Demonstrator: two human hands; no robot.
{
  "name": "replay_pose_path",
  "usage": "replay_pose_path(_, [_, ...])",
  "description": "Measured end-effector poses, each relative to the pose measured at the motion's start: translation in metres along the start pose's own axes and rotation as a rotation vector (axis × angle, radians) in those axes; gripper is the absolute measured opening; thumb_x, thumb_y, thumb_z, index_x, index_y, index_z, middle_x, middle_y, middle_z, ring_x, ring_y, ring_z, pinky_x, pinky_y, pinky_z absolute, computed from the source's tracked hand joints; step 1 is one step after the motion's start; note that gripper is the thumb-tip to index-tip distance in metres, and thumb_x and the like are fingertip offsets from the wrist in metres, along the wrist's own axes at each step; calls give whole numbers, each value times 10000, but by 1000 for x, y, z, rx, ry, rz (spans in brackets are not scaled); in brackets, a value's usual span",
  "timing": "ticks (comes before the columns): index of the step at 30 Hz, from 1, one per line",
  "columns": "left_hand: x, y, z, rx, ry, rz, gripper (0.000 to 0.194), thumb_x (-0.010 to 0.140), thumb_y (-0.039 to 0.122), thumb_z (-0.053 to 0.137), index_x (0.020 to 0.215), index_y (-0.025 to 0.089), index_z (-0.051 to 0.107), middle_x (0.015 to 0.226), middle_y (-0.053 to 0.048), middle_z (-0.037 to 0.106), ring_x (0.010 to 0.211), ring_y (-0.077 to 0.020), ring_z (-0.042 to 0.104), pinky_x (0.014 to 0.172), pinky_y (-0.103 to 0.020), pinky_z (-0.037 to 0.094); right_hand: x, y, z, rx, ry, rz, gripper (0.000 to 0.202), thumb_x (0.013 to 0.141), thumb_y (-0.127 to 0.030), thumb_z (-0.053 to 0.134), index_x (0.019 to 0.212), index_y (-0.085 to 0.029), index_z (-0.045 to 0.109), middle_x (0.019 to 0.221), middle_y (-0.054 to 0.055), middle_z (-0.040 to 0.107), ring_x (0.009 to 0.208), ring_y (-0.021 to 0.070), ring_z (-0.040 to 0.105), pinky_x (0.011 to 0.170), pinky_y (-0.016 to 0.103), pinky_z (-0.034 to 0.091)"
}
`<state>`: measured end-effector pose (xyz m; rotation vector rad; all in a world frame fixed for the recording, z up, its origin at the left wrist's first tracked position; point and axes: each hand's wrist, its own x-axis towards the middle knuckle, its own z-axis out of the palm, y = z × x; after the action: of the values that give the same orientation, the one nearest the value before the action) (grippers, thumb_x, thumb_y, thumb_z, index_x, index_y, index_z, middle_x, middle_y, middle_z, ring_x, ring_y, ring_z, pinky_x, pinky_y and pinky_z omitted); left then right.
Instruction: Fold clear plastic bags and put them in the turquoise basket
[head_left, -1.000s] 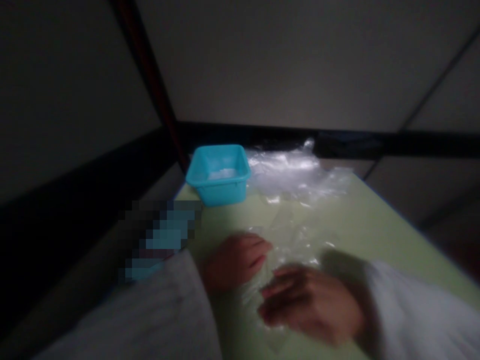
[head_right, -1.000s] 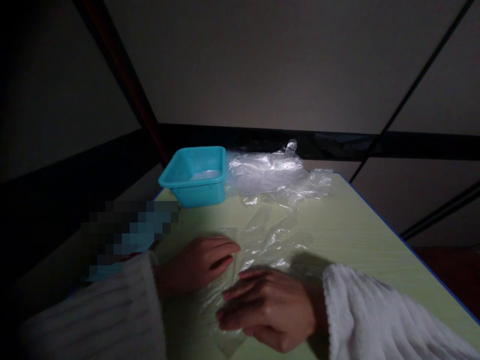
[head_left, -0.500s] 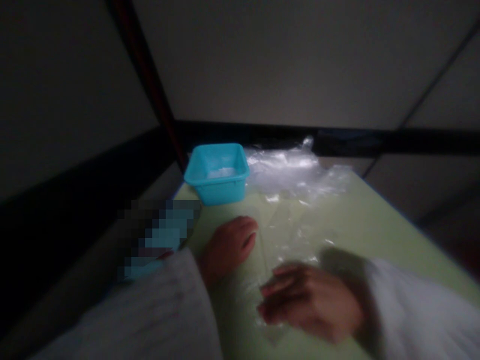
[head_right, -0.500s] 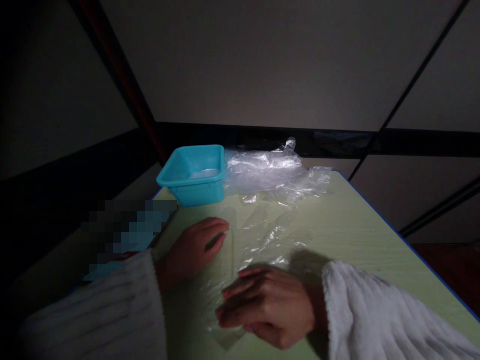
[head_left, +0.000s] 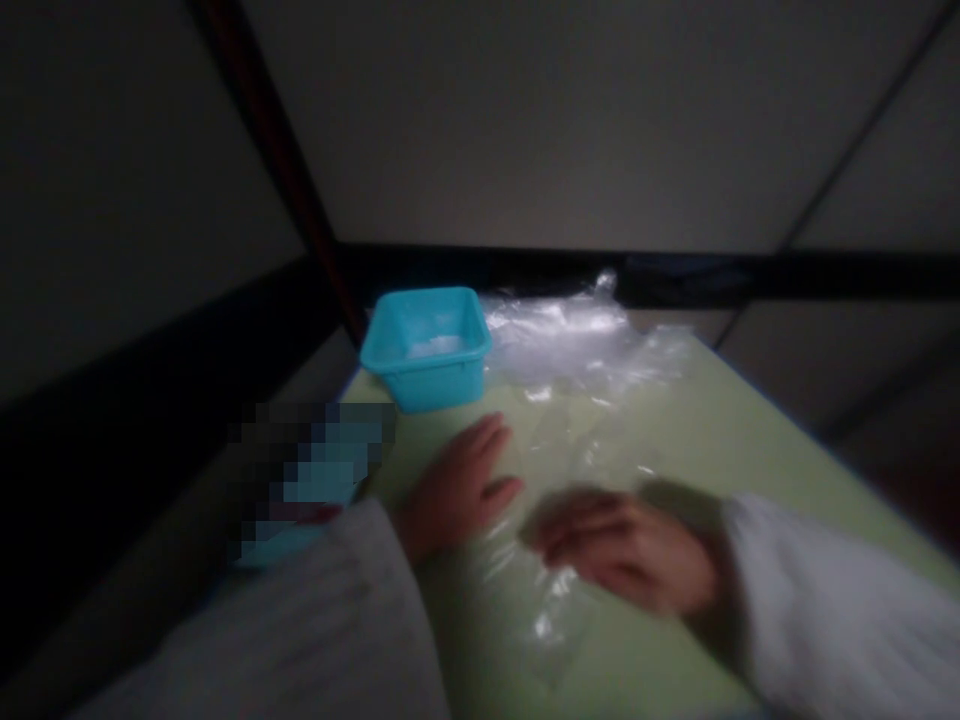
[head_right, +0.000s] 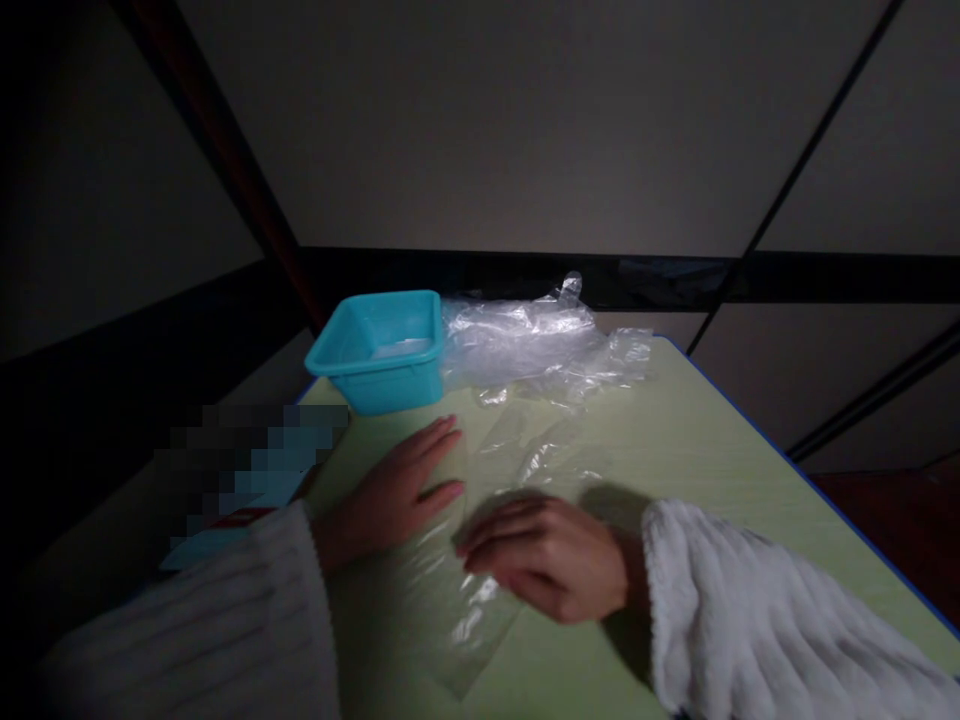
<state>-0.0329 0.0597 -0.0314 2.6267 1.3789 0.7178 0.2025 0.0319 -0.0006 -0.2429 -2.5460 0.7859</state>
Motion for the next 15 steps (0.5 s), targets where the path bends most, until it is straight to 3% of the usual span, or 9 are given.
replay_pose_path(3, [1,11,-10,-96,266,1,329,864,201,472,1184,132,509,1240,-134,560,1176,-226,510,1002,-400,420,-4,11,-16,-181,192,270,292,924,-172,371,1099,-146,603,1098,117,664,1030,183,618,869,345,511])
replay_pose_path(5, [-1,24,-15,-149,311,113,259,863,149,456,1101,140,557,1126,-106,617,1089,-192,564,965,-341,452,-7,17,-22,-280,205,344,322,927,-172,363,1158,-145,586,1162,121,637,1084,197,595,914,373,496])
replay_pose_path(6, [-2,30,-16,-168,259,172,250,862,135,453,1084,137,569,1092,-100,632,1053,-179,580,946,-315,463,-7,19,-23,-308,175,346,341,929,-174,360,1199,-139,564,1212,124,609,1133,201,564,955,384,473])
replay_pose_path(10, [-11,50,-10,-170,-168,508,348,866,214,495,1198,118,533,1229,-121,592,1182,-212,512,1017,-332,404,-8,25,-17,-358,-5,289,436,942,-235,380,1355,-99,413,1390,143,440,1310,206,372,1083,397,337])
replay_pose_path(12, [-13,54,-7,-165,-320,569,467,871,312,508,1293,117,459,1340,-133,506,1272,-234,425,1063,-359,350,-11,31,-13,-392,-60,299,489,948,-279,374,1391,-73,347,1435,163,360,1351,221,287,1098,417,301])
replay_pose_path(15, [-14,55,-9,-165,-441,581,562,890,405,470,1379,151,356,1444,-120,376,1356,-246,292,1114,-396,255,-18,41,-8,-445,-106,337,554,958,-361,340,1417,-56,283,1470,175,272,1374,240,219,1101,452,270])
